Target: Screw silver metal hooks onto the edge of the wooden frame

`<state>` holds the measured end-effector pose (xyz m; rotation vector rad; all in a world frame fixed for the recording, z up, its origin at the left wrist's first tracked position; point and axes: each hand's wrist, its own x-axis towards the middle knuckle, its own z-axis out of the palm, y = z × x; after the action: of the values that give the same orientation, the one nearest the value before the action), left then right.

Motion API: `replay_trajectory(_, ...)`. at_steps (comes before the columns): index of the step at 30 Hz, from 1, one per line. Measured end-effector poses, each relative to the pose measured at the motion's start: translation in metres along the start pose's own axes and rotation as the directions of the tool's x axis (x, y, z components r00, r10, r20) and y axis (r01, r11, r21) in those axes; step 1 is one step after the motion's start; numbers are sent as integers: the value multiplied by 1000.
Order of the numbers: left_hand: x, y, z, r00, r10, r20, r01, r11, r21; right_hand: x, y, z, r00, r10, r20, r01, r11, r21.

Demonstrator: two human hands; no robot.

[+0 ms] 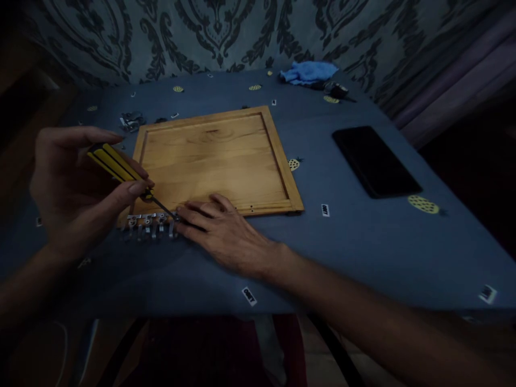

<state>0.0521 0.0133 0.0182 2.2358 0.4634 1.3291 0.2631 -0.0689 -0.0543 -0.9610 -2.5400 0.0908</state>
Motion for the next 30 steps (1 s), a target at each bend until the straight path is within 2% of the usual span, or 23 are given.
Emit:
replay_trajectory(11, 0, -3, -2, 999, 36, 27, -37, 999, 39, 0, 0, -3, 998, -8, 58, 8, 1000, 6)
replay_trajectory(18, 2, -6, -5, 996, 67, 59, -71, 995, 76, -1, 0, 0, 999, -21, 25, 22, 1000, -23)
replay_trajectory(22, 1, -8, -6, 998, 36, 45, -38, 997, 60, -1, 1, 1, 999, -38, -19, 38, 999, -35)
replay_trajectory(26, 2, -16, -13, 989, 143, 41, -147, 983, 114, -2, 1, 2, 999, -35, -33, 34, 999, -37)
replay_trajectory(30, 5, -15, -18, 970, 199, 137, -220, 962, 161, -2, 1, 4, 999, -37, -36, 35, 999, -33)
